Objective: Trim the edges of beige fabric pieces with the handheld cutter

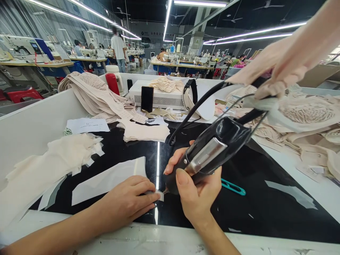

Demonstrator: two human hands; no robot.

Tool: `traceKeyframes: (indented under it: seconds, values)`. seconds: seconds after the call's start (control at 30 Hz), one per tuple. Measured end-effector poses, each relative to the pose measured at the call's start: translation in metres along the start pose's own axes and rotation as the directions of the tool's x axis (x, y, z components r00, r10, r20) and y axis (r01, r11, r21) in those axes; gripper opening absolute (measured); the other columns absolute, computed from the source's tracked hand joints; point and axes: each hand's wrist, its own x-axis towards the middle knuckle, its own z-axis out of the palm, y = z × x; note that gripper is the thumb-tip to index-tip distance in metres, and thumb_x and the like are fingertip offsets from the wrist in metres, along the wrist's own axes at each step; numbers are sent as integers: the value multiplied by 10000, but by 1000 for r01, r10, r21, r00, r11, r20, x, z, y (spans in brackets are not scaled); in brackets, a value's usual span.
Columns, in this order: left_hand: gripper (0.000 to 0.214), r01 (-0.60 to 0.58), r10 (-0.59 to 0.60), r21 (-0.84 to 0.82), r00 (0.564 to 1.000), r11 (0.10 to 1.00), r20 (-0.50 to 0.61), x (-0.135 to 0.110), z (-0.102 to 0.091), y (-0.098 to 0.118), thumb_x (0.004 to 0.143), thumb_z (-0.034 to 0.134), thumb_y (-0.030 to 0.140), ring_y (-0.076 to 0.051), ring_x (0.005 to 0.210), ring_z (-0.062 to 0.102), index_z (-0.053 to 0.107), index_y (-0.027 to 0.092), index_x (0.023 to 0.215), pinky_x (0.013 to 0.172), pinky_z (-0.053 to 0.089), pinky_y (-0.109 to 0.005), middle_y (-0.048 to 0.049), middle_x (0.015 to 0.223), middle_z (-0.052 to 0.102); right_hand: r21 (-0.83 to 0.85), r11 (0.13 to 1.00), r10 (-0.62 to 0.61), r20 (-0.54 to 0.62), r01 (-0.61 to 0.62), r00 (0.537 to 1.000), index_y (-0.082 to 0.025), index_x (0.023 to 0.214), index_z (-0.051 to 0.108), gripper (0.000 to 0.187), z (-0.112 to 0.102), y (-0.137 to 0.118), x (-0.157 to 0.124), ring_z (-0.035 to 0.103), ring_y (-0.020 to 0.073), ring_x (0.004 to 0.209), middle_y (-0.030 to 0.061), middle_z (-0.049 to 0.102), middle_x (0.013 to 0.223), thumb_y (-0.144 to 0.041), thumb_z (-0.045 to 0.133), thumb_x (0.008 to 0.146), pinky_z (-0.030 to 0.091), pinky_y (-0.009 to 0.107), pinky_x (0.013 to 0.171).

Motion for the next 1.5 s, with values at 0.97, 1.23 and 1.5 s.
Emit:
traceKeyframes:
  seconds: [0.97, 1.23, 1.5]
  values:
    - [140, 27, -26, -51, 999, 998, 25, 0, 1, -2, 1185, 650, 213, -212, 1027, 768, 779, 177, 1226, 984, 658, -350, -77, 1095, 786, 4, 1000, 21, -4, -21, 1000, -298, 1259, 686, 461, 2, 1, -3, 697, 167, 602, -42, 738, 861, -459, 951, 917, 630, 322, 540]
    - [157, 116, -111, -78, 992, 990, 55, -2, -5, -4, 1174, 644, 169, -210, 1010, 757, 800, 190, 1187, 934, 647, -322, -69, 1101, 779, -44, 999, 18, -10, -18, 1000, -313, 1265, 663, 476, 2, 1, -4, 693, 174, 586, -42, 732, 861, -502, 933, 921, 632, 339, 533]
    - [197, 85, -78, -100, 994, 991, 77, -3, -8, -6, 1169, 630, 133, -204, 989, 741, 814, 187, 1122, 906, 614, -300, -70, 1075, 774, -13, 1000, 20, -19, -20, 1000, -309, 1252, 683, 459, 4, 1, -3, 698, 175, 589, -42, 742, 852, -471, 943, 910, 633, 330, 529]
